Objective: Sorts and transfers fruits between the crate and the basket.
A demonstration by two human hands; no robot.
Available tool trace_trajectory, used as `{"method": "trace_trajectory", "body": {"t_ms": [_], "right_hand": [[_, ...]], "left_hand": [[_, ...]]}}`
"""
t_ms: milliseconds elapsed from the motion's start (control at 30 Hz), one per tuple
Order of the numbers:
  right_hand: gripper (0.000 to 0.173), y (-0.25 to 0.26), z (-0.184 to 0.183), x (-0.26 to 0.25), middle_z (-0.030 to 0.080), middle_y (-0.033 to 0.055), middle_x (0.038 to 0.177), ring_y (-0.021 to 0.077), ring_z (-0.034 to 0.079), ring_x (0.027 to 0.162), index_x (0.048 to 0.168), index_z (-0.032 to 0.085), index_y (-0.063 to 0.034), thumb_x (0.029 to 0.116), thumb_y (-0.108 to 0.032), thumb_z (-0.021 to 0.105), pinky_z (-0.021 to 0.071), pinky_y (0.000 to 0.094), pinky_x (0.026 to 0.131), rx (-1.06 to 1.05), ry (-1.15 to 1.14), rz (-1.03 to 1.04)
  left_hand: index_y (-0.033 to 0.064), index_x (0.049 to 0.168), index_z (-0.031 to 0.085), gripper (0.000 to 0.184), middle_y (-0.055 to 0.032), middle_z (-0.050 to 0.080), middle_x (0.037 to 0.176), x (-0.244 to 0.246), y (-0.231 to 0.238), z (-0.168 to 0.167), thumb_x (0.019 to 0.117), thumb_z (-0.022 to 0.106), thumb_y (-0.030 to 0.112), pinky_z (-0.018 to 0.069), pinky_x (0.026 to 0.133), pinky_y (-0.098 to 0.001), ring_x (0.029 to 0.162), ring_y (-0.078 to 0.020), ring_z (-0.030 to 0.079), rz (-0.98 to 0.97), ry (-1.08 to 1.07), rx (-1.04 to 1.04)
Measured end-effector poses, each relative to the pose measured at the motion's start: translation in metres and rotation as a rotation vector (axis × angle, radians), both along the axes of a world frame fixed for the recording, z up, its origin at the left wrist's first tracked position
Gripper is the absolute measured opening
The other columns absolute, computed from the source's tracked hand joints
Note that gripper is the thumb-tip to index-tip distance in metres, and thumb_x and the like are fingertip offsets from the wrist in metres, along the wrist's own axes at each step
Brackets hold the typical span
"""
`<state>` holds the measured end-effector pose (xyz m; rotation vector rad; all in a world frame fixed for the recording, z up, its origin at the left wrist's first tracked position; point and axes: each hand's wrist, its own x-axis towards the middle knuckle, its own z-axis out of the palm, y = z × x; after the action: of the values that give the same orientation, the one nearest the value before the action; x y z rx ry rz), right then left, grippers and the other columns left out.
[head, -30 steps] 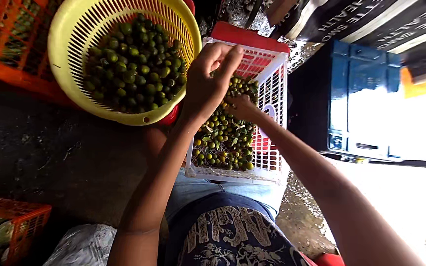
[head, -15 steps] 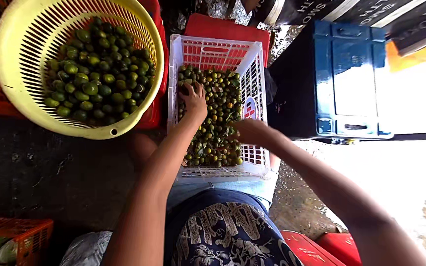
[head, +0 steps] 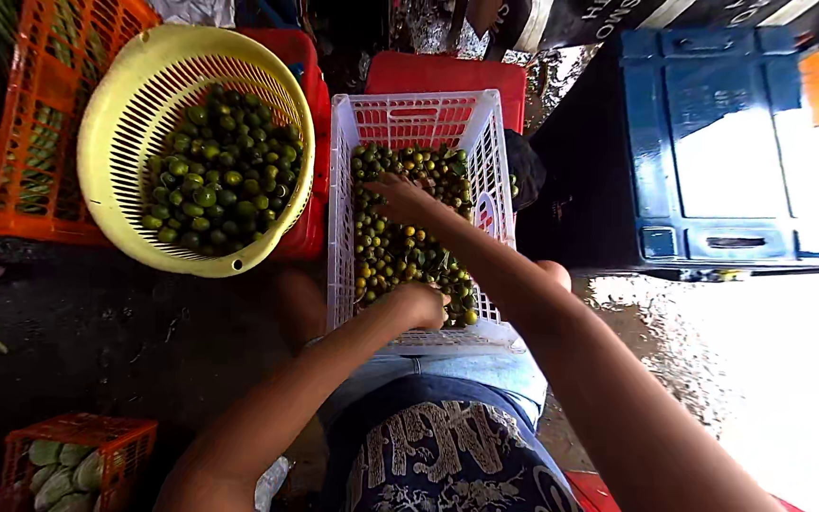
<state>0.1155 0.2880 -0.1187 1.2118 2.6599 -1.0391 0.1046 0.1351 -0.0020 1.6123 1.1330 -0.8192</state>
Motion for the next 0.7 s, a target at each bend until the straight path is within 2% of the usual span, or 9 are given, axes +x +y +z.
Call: {"method": "trace_trajectory", "body": {"t_ms": [33, 100, 167, 300, 367, 433, 567, 633, 700], "right_hand": [[0.051, -0.005, -0.007, -0.008, 0.038, 0.0173, 0.162, 0.0485, 0.037, 0.146, 0.151, 0.052, -0.0225, 0.102, -0.03, 0.063, 0.0426, 0.0707, 0.104, 0.029, -0.036, 0.004], [0.046, -0.019, -0.011, -0.01, 0.043, 0.0202, 0.156, 0.0501, 0.039, 0.143, 0.149, 0.051, -0.0189, 0.1038, -0.022, 0.059, 0.0465, 0.0685, 0.099, 0.089, -0.108, 0.026], [0.047, -0.037, -0.009, 0.01, 0.049, 0.0231, 0.149, 0.0487, 0.047, 0.136, 0.147, 0.05, -0.0125, 0.1007, -0.009, 0.058, 0.0493, 0.0647, 0.098, 0.074, -0.134, 0.105], [0.045, -0.076, 0.022, 0.061, 0.053, 0.0212, 0.147, 0.0455, 0.055, 0.129, 0.139, 0.06, -0.0043, 0.0942, -0.002, 0.066, 0.0461, 0.0661, 0.103, -0.008, -0.354, 0.291], [0.036, -0.065, 0.065, 0.058, 0.062, 0.0219, 0.135, 0.0468, 0.061, 0.119, 0.133, 0.067, -0.009, 0.0971, -0.011, 0.065, 0.0469, 0.0709, 0.094, -0.151, -0.551, 0.301], [0.026, -0.031, 0.081, 0.044, 0.068, 0.0234, 0.124, 0.0471, 0.064, 0.115, 0.123, 0.071, -0.0065, 0.1013, -0.014, 0.059, 0.0482, 0.0722, 0.092, -0.102, -0.498, 0.179], [0.042, 0.041, 0.042, -0.008, 0.055, 0.0223, 0.144, 0.0419, 0.062, 0.123, 0.144, 0.057, -0.0106, 0.1031, -0.021, 0.06, 0.0513, 0.0623, 0.099, 0.04, 0.026, -0.064], [0.047, 0.051, 0.026, -0.04, 0.046, 0.0217, 0.152, 0.0415, 0.063, 0.119, 0.147, 0.055, -0.0146, 0.1026, -0.03, 0.062, 0.0547, 0.06, 0.094, 0.066, 0.045, -0.097], [0.051, 0.046, 0.015, -0.063, 0.036, 0.0228, 0.158, 0.0429, 0.062, 0.12, 0.148, 0.054, -0.0153, 0.1013, -0.036, 0.061, 0.0559, 0.0589, 0.091, 0.114, -0.06, -0.157]], "left_hand": [[0.0162, 0.16, 0.037, 0.051, -0.0128, 0.039, 0.162, -0.007, 0.003, 0.009, 0.1115, 0.04, 0.034, 0.0532, 0.095, -0.0467, 0.12, -0.029, 0.063, 0.05, -0.03, 0.017], [0.0134, 0.151, 0.051, 0.044, -0.017, 0.064, 0.129, -0.026, 0.011, 0.021, 0.109, 0.051, 0.027, 0.0581, 0.073, -0.0408, 0.083, -0.0252, 0.069, 0.275, -0.061, 0.066], [0.0058, 0.139, 0.059, 0.038, -0.0208, 0.068, 0.116, -0.05, 0.024, 0.017, 0.1014, 0.057, 0.005, 0.0603, 0.064, -0.0418, 0.071, -0.0271, 0.07, 0.414, -0.071, 0.193], [0.0004, 0.136, 0.061, 0.051, -0.0231, 0.065, 0.126, -0.065, 0.049, -0.006, 0.0857, 0.071, -0.002, 0.0527, 0.092, -0.0603, 0.113, -0.0412, 0.064, 0.325, 0.116, 0.418], [-0.0033, 0.126, 0.063, 0.035, -0.0245, 0.065, 0.121, -0.056, 0.051, -0.009, 0.0921, 0.066, 0.003, 0.0536, 0.09, -0.0587, 0.11, -0.0403, 0.065, 0.324, 0.173, 0.299], [-0.0003, 0.123, 0.062, 0.024, -0.0204, 0.064, 0.115, -0.047, 0.05, -0.013, 0.1007, 0.055, 0.005, 0.0579, 0.075, -0.0464, 0.091, -0.0311, 0.069, 0.337, 0.14, 0.23], [0.0018, 0.115, 0.072, 0.029, -0.0212, 0.066, 0.123, -0.049, 0.052, -0.053, 0.0867, 0.076, 0.007, 0.0536, 0.086, -0.0592, 0.11, -0.0406, 0.065, 0.275, 0.024, 0.436], [0.0064, 0.124, 0.071, 0.041, -0.0226, 0.053, 0.143, -0.058, 0.057, -0.07, 0.0856, 0.082, 0.019, 0.0512, 0.094, -0.0596, 0.121, -0.0426, 0.058, 0.242, -0.031, 0.488], [0.0068, 0.121, 0.072, 0.035, -0.0208, 0.058, 0.138, -0.062, 0.061, -0.076, 0.0915, 0.076, 0.024, 0.0502, 0.097, -0.0581, 0.126, -0.0408, 0.056, 0.322, -0.14, 0.61]]}}
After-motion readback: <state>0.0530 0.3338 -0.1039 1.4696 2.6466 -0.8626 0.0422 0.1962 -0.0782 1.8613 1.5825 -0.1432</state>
